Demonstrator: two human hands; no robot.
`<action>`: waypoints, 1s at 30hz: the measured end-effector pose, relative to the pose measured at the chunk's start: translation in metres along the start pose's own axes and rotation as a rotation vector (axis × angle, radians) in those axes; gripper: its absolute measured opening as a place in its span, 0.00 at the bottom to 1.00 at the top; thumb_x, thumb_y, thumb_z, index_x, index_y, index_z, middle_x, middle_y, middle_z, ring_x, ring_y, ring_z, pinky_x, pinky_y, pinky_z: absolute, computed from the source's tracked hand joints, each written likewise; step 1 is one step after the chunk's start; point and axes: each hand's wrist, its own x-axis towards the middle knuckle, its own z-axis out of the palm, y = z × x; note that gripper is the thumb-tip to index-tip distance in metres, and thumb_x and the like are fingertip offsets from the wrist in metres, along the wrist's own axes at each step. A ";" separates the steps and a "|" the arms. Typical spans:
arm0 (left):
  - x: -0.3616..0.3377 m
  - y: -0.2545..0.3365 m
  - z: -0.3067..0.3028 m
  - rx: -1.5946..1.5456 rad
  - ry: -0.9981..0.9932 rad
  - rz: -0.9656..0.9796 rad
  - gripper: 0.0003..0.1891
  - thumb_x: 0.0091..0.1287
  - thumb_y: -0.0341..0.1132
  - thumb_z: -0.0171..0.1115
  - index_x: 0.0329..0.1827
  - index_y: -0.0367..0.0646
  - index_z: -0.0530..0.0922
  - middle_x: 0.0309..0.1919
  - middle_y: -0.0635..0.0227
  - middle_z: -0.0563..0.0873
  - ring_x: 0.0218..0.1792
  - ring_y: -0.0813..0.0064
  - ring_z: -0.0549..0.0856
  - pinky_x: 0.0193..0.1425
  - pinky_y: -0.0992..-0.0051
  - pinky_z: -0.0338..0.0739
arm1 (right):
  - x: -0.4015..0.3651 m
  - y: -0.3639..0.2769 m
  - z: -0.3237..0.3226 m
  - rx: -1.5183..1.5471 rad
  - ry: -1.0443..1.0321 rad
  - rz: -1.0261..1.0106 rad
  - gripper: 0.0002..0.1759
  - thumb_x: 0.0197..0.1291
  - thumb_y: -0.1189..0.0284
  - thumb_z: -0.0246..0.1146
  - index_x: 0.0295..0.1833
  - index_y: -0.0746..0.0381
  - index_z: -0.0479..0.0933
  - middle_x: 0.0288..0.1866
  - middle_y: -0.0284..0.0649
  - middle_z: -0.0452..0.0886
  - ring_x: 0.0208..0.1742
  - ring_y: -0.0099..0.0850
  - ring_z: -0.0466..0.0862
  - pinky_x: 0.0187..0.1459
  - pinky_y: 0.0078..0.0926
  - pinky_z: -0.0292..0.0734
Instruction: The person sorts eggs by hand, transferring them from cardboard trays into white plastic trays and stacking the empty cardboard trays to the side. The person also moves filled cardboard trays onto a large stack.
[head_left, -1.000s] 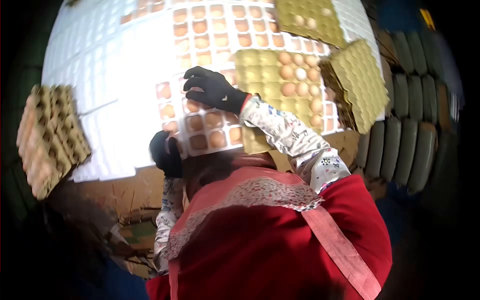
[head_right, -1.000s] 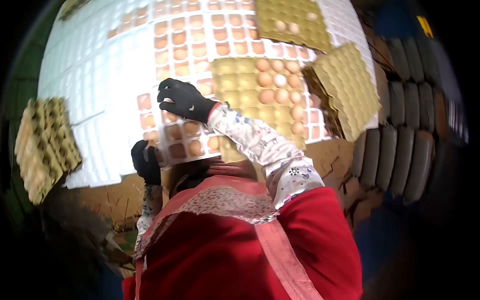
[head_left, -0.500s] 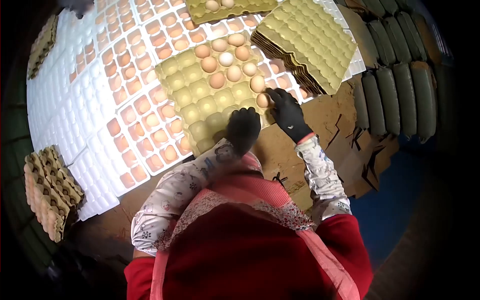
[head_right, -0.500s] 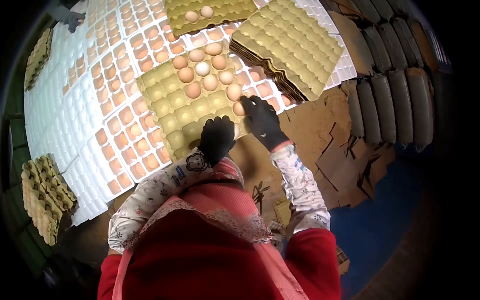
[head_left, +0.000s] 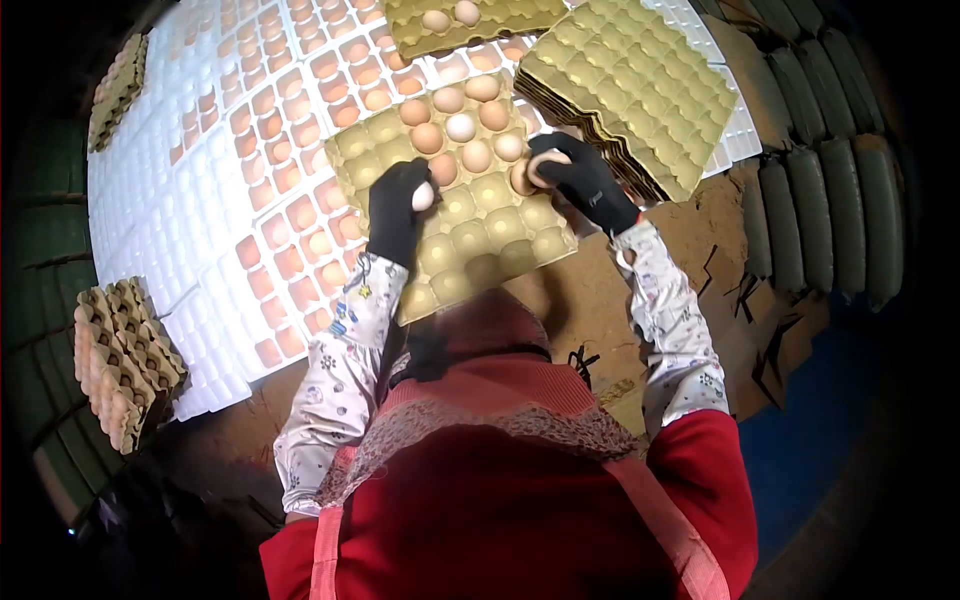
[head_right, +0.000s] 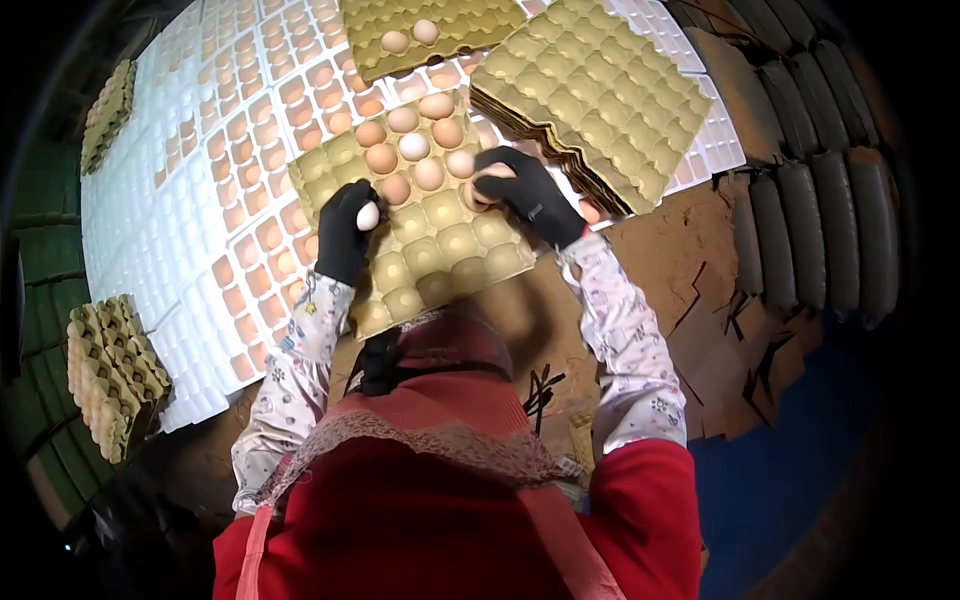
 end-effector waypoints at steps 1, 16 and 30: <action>0.015 0.016 -0.001 -0.057 0.017 -0.343 0.09 0.60 0.34 0.64 0.38 0.38 0.80 0.32 0.61 0.82 0.33 0.68 0.83 0.32 0.71 0.76 | 0.017 0.006 0.004 -0.012 -0.024 -0.039 0.14 0.58 0.68 0.65 0.47 0.63 0.78 0.39 0.34 0.80 0.40 0.21 0.79 0.44 0.22 0.75; 0.019 0.023 0.008 0.885 -0.114 0.138 0.21 0.53 0.39 0.69 0.49 0.47 0.73 0.42 0.58 0.77 0.41 0.55 0.81 0.41 0.60 0.76 | 0.069 0.017 0.026 -0.647 -0.001 -0.228 0.15 0.55 0.65 0.63 0.47 0.60 0.75 0.40 0.39 0.80 0.38 0.33 0.81 0.35 0.33 0.78; 0.075 0.018 -0.029 0.580 0.037 0.199 0.15 0.56 0.37 0.68 0.45 0.48 0.77 0.51 0.62 0.74 0.43 0.60 0.79 0.41 0.61 0.78 | 0.120 -0.004 0.062 -1.544 -0.025 -0.291 0.14 0.54 0.66 0.63 0.48 0.53 0.78 0.49 0.45 0.75 0.44 0.45 0.82 0.42 0.45 0.78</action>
